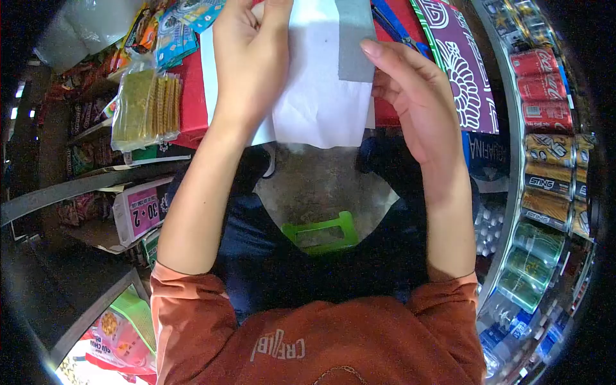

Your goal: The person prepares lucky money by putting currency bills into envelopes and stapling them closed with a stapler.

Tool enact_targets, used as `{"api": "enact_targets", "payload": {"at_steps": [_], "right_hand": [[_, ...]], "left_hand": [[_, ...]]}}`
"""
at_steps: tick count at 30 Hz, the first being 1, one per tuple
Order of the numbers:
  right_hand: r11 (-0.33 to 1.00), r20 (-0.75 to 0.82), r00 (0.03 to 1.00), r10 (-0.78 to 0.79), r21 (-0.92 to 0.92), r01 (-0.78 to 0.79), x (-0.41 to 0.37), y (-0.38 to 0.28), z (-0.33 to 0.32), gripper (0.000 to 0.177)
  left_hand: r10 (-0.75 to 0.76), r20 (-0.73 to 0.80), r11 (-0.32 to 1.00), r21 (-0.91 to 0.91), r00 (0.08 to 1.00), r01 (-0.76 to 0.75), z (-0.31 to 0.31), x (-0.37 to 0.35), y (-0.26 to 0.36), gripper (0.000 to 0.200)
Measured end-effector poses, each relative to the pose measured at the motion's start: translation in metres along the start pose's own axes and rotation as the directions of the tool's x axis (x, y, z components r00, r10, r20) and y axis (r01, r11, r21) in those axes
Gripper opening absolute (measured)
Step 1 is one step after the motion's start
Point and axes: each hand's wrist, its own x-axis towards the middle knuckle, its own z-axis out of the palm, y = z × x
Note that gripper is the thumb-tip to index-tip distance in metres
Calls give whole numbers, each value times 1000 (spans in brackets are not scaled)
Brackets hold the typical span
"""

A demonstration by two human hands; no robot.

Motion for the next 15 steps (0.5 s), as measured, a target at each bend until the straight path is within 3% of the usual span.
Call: {"api": "enact_targets", "payload": {"at_steps": [5, 8, 10, 15], "right_hand": [[999, -26, 999, 31, 46, -30, -1, -2, 2, 30], [999, -32, 999, -9, 35, 10, 1, -1, 0, 30], [998, -39, 999, 0, 56, 2, 2, -1, 0, 30], [994, -53, 999, 12, 112, -6, 2, -2, 5, 30]], "left_hand": [[106, -36, 992, -58, 994, -108, 7, 2, -7, 22], [28, -13, 1000, -5, 1000, -28, 5, -1, -4, 22], [40, 83, 999, -26, 996, -38, 0, -7, 5, 21], [55, -1, 987, 148, 998, -54, 9, -6, -3, 26]]}}
